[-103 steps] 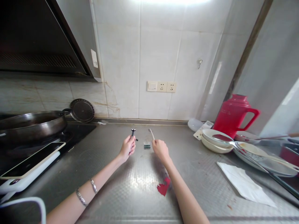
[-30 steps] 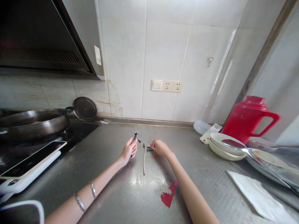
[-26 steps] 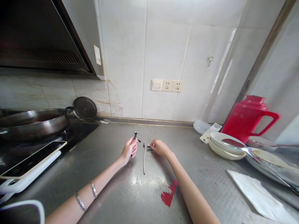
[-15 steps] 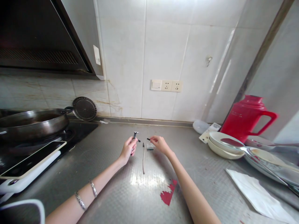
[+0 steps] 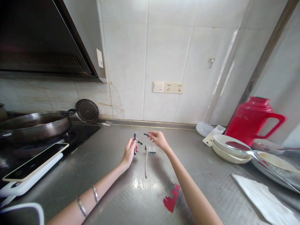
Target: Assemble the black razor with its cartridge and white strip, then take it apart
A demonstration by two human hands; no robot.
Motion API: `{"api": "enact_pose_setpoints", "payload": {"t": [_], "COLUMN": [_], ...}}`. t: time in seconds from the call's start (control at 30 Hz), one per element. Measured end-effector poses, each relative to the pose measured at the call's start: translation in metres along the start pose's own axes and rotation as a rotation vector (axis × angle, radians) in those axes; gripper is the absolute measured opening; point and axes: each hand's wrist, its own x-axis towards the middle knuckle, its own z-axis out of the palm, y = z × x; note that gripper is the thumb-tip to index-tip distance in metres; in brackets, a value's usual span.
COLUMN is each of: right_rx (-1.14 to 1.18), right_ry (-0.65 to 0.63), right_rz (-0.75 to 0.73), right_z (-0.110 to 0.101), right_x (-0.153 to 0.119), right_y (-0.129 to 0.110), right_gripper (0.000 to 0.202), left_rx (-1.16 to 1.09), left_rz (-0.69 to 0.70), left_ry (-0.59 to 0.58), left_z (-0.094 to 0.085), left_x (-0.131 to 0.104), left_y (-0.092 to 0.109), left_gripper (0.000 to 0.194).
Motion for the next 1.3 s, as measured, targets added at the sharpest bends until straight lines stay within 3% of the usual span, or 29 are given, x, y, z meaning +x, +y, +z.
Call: {"api": "enact_pose_setpoints", "payload": {"t": [0.2, 0.53, 0.8, 1.3], "right_rx": [0.101, 0.074, 0.044, 0.084], "right_ry": [-0.043, -0.219, -0.239, -0.253], "right_rz": [-0.045, -0.055, -0.097, -0.065], "right_z": [-0.004, -0.02, -0.022, -0.019], "right_x": [0.0, -0.003, -0.006, -0.007], "right_y": [-0.014, -0.023, -0.037, -0.037], "right_gripper": [0.035, 0.036, 0.034, 0.032], "left_rx": [0.032, 0.029, 0.029, 0.024], "left_rz": [-0.017, -0.04, -0.038, -0.045], "left_ry": [-0.107, -0.146, -0.167, -0.187], "left_z": [0.007, 0.007, 0.007, 0.008], "left_x": [-0.005, -0.007, -0.007, -0.008], "left_y": [0.0, -0.004, -0.007, -0.006], "left_gripper": [0.023, 0.024, 0.027, 0.024]}}
